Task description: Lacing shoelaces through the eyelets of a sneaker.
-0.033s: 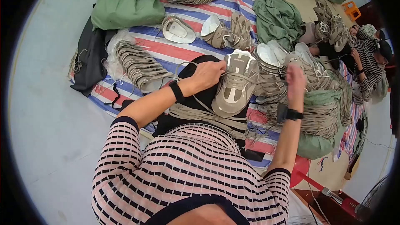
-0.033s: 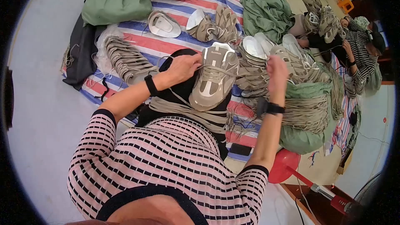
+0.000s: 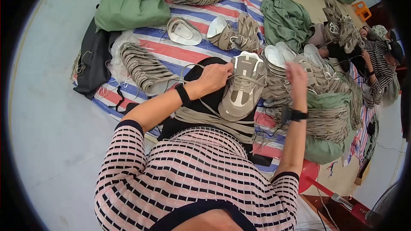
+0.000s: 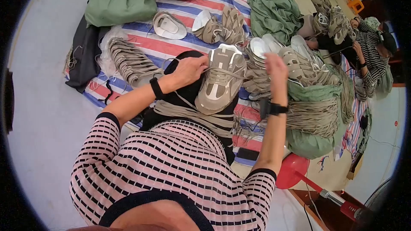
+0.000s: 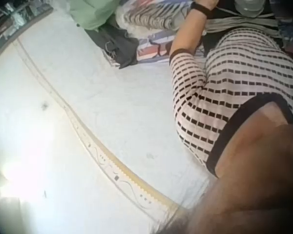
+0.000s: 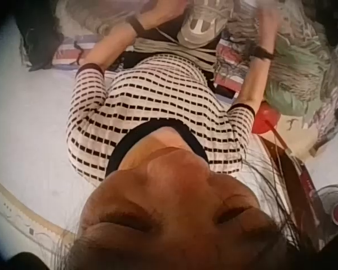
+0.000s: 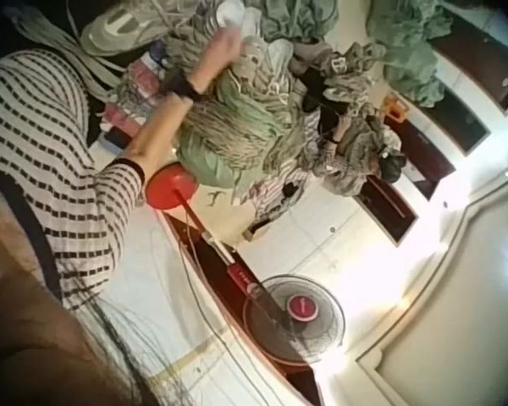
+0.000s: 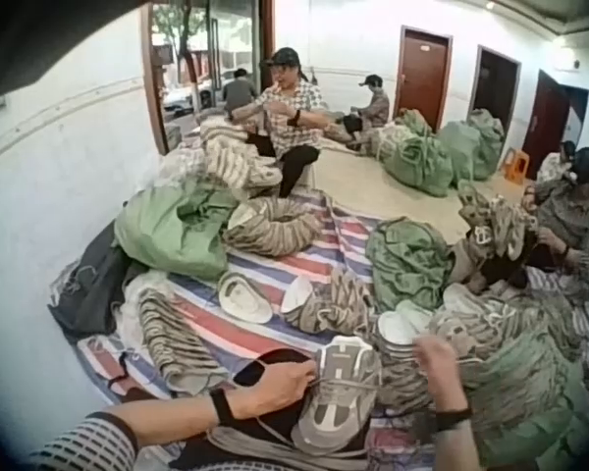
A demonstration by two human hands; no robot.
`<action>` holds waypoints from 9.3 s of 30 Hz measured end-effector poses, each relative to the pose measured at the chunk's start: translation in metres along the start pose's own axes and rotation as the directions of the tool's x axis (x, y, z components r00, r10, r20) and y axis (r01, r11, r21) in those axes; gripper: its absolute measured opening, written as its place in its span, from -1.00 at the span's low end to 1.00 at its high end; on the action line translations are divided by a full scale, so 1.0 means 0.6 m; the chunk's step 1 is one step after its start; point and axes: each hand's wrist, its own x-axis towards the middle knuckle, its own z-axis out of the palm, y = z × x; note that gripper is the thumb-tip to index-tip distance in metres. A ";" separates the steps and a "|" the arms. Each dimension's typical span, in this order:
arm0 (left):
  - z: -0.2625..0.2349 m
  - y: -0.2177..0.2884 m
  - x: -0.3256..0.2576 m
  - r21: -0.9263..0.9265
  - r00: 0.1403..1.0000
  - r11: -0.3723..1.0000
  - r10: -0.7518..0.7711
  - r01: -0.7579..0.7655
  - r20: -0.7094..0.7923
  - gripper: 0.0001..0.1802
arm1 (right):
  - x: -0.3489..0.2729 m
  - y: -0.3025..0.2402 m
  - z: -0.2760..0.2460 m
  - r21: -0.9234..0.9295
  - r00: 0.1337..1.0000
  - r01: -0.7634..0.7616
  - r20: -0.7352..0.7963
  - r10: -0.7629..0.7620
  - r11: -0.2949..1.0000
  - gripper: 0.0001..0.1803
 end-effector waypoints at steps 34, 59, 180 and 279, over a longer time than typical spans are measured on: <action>-0.021 -0.019 0.032 -0.537 0.827 0.652 -0.276 0.535 0.490 -0.89 | -0.016 0.026 0.176 -0.251 0.764 0.467 0.598 -0.244 0.848 -0.76; -0.080 0.023 0.040 -0.121 0.851 0.953 0.302 -0.277 0.429 -0.78 | 0.056 0.004 0.131 -0.239 0.848 0.138 0.529 0.010 0.961 -0.65; -0.007 0.002 -0.068 -0.136 0.925 0.933 0.350 -0.332 0.147 -0.86 | -0.067 0.037 0.062 -0.484 0.961 0.017 0.248 0.118 0.875 -0.80; -0.034 0.043 0.106 -0.608 0.867 0.725 0.030 0.323 0.497 -0.74 | -0.062 0.044 -0.100 -0.977 0.972 0.061 0.105 0.211 0.203 -0.51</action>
